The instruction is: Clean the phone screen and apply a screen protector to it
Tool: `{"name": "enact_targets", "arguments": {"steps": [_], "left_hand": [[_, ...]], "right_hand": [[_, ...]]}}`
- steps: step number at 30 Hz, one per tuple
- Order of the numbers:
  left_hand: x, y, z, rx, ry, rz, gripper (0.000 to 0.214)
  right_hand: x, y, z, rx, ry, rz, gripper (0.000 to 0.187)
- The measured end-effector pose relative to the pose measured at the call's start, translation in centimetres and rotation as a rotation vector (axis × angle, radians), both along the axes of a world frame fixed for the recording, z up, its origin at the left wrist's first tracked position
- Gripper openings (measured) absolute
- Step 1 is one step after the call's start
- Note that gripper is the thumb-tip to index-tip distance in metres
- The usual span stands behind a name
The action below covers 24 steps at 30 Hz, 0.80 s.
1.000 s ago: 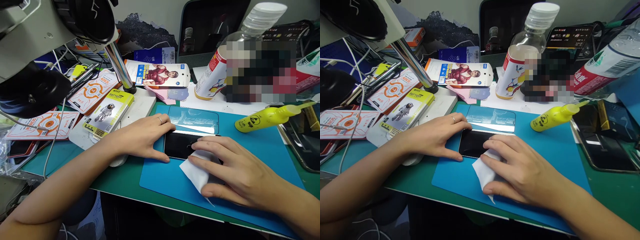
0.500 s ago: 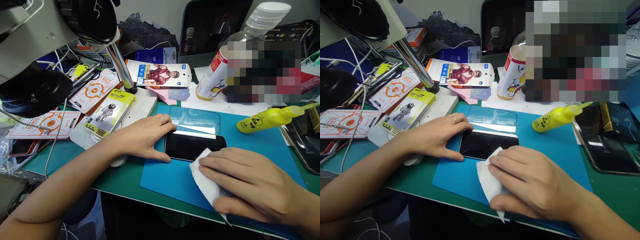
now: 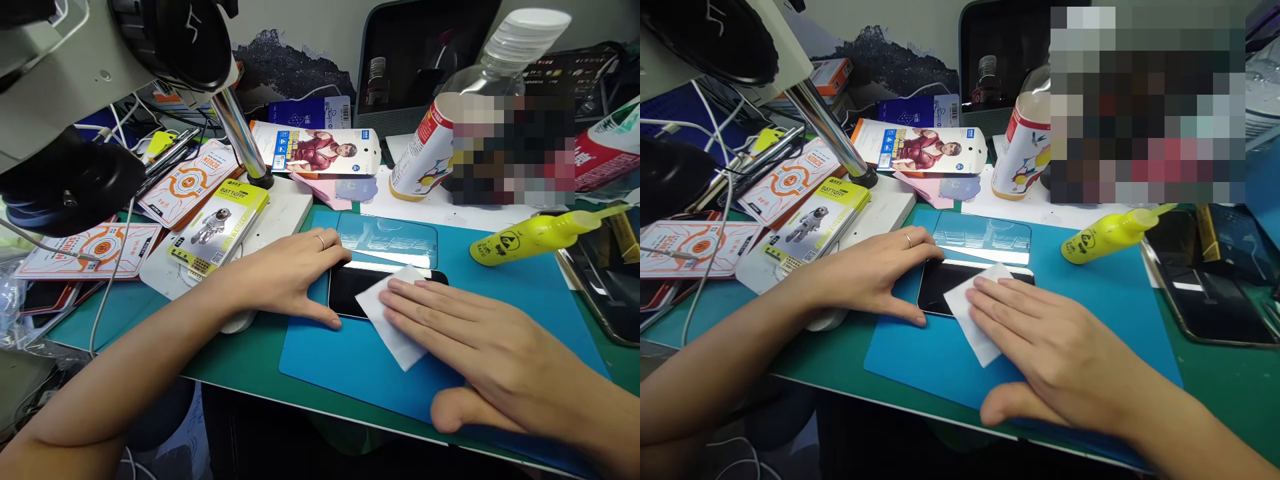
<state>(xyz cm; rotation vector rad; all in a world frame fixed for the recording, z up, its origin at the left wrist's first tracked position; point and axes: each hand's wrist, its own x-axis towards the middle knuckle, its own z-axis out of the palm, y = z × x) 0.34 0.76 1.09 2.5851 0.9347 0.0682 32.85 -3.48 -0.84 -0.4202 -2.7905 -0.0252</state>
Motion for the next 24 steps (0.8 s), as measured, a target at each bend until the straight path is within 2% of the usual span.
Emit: {"name": "enact_targets", "arguments": {"steps": [3, 8, 16, 24], "left_hand": [[0.1, 0.0, 0.0, 0.007, 0.01, 0.002, 0.08], [0.3, -0.2, 0.1, 0.025, 0.019, -0.001, 0.081], [0.5, -0.3, 0.2, 0.022, 0.023, 0.006, 0.071], [0.4, -0.4, -0.2, 0.064, 0.025, -0.019, 0.066]], "right_hand": [[-1.7, -0.1, 0.1, 0.0, -0.096, -0.023, 0.095], [-3.3, -0.5, -0.3, -0.034, -0.112, -0.026, 0.109], [-2.3, -0.2, 0.2, -0.06, -0.028, -0.098, 0.082], [-5.0, -1.2, -1.0, -0.051, -0.075, -0.09, 0.099]]}}
